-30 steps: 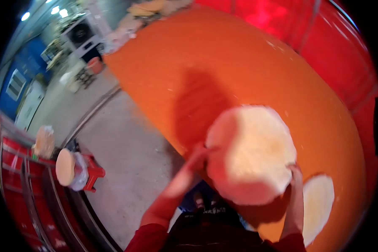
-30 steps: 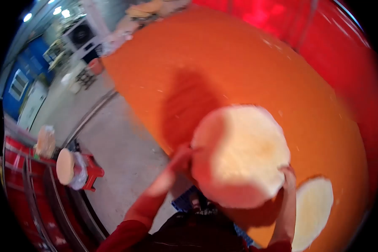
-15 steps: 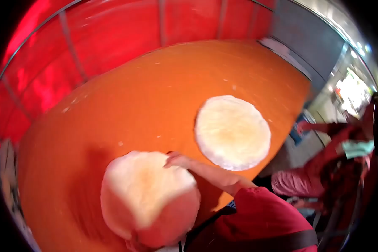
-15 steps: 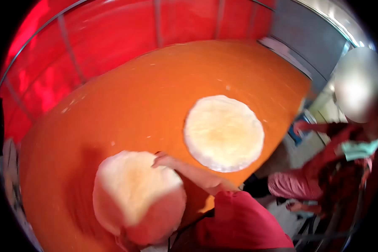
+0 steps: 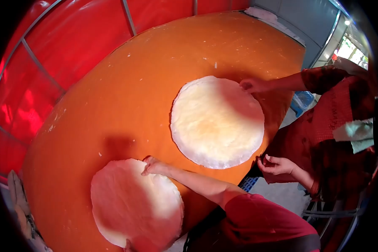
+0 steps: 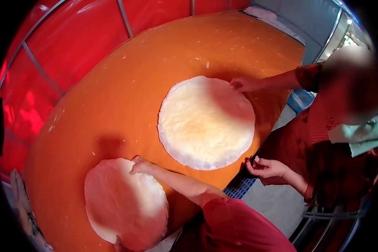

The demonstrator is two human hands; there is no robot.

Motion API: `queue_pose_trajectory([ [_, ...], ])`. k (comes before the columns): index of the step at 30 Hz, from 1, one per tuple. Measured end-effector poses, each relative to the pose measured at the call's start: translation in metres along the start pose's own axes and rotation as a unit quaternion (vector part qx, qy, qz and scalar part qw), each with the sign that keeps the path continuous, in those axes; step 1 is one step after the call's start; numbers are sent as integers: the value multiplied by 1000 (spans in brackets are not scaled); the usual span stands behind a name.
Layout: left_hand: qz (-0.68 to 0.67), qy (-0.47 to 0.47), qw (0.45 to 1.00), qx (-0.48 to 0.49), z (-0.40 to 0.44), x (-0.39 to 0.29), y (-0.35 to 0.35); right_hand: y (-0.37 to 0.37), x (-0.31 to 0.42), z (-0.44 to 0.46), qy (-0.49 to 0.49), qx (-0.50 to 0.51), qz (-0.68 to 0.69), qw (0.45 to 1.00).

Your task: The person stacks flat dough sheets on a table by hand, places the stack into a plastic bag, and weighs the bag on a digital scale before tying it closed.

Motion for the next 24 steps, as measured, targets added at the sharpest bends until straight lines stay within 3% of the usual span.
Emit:
queue_pose_trajectory([
  [3, -18, -30, 999, 12, 0, -9, 0, 0, 10, 0, -7, 1, -157, 988],
  [6, -57, -36, 997, 32, -3, -11, 10, 3, 6, -2, -20, 22, -77, 997],
  [8, -92, 14, 993, 76, -14, -12, -1, 10, 8, -16, 32, 23, -24, 999],
  [10, -73, 52, 991, 97, -26, -15, -8, 0, -31, 8, 97, 118, -2, 988],
  [11, -42, 60, 993, 92, -25, -12, -1, 11, -28, -8, -28, 39, -145, 988],
  [13, -158, 48, 984, 64, -10, 1, 17, 11, -16, -33, -40, 65, -41, 996],
  [14, -201, 20, 977, 62, -17, -16, 11, 13, -38, -26, -81, 51, 74, 993],
  [15, -244, -8, 968, 65, -24, -30, 7, 12, -39, -22, -63, 63, 89, 992],
  [18, -398, 51, 910, 110, -27, -21, 12, 4, -29, -37, -96, 138, 149, 974],
  [22, -418, 47, 881, 216, -37, -31, -4, 0, -27, -29, -104, 116, 212, 965],
  [24, -409, 49, 895, 174, -38, -45, -12, -13, 3, -48, -65, 83, 188, 977],
])
Point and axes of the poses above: each hand's wrist, its own z-axis towards the middle knuckle, its own y-axis out of the back of the hand, x = y × z, the point moved 9 cm from there along z, towards the middle knuckle, and after that the axes turned 5 degrees about -y, right-handed, at the moved point
